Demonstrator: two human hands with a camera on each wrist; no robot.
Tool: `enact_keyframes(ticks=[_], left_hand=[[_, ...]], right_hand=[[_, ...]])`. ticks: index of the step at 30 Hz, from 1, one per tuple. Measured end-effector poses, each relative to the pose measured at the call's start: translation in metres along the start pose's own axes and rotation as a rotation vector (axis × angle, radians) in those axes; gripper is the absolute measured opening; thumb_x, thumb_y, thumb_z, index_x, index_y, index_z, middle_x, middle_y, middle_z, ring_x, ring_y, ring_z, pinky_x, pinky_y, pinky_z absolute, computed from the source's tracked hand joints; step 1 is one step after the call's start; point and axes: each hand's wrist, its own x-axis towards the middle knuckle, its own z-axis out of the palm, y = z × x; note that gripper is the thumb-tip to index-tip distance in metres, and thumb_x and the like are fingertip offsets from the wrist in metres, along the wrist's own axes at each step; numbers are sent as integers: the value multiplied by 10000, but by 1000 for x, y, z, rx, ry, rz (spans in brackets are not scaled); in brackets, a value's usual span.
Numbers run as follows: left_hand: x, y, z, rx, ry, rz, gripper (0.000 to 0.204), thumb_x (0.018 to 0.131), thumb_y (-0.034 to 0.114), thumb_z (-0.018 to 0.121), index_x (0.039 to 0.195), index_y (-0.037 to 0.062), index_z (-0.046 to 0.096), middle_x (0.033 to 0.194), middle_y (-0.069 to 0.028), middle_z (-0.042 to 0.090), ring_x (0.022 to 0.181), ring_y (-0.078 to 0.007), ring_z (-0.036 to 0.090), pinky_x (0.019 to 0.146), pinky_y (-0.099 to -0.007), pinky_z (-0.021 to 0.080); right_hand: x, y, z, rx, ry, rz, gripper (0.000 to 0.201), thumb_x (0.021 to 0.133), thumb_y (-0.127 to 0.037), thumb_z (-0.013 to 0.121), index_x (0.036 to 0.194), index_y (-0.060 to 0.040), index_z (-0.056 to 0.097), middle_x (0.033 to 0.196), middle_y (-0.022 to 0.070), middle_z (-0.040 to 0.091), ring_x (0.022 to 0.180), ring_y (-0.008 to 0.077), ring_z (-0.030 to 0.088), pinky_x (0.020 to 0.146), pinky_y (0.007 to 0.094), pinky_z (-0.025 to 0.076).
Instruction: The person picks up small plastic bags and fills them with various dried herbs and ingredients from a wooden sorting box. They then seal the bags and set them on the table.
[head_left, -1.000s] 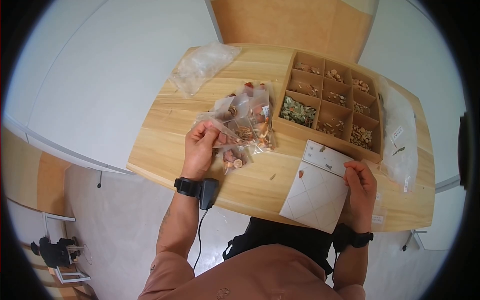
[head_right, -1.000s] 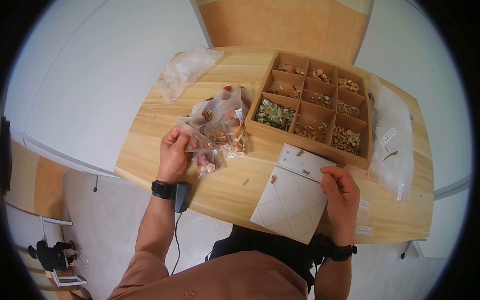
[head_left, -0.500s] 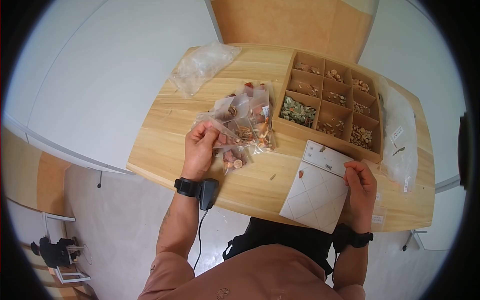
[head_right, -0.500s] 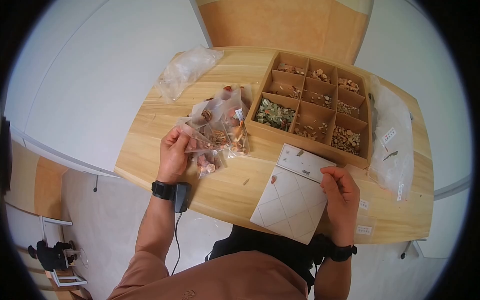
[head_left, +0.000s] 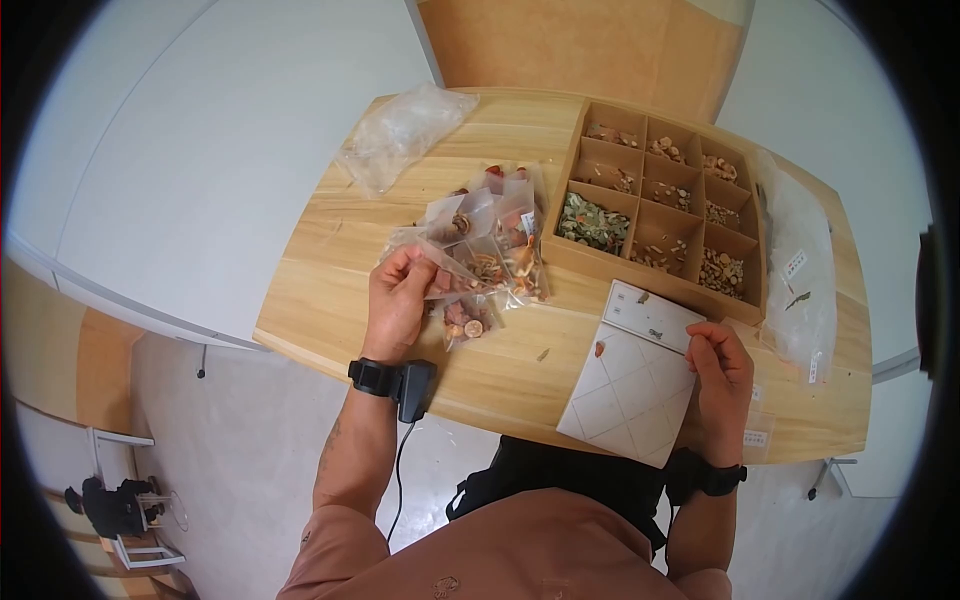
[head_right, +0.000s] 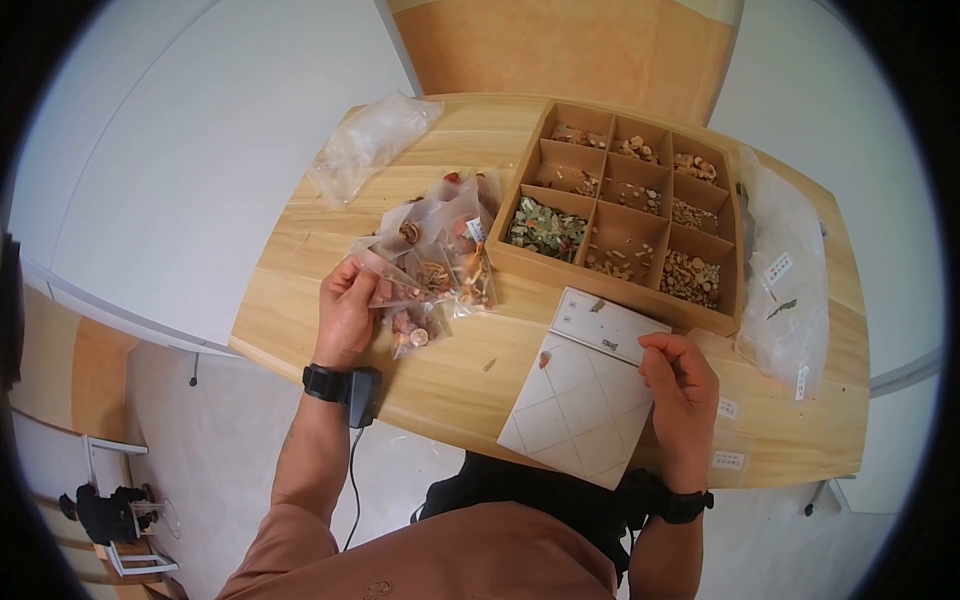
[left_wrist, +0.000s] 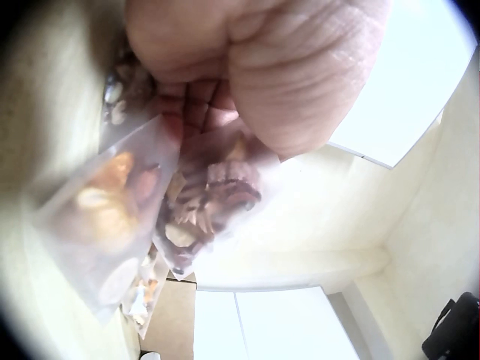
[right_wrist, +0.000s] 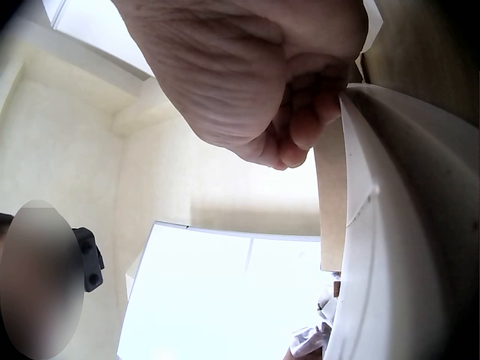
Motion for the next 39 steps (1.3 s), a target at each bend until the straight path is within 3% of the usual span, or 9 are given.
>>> enact_keyframes(ticks=[39], left_hand=[[-13,10,12,104,-44,-51,123,1003,76,565,945,20,658,764,-5,651,695,-66,582,658,-216,473]], right_hand=[[-1,-6,2,-15,-2,13,135,988,-117,587,1069,-32,653,856,-34,583,775,56,500,723,203,413]])
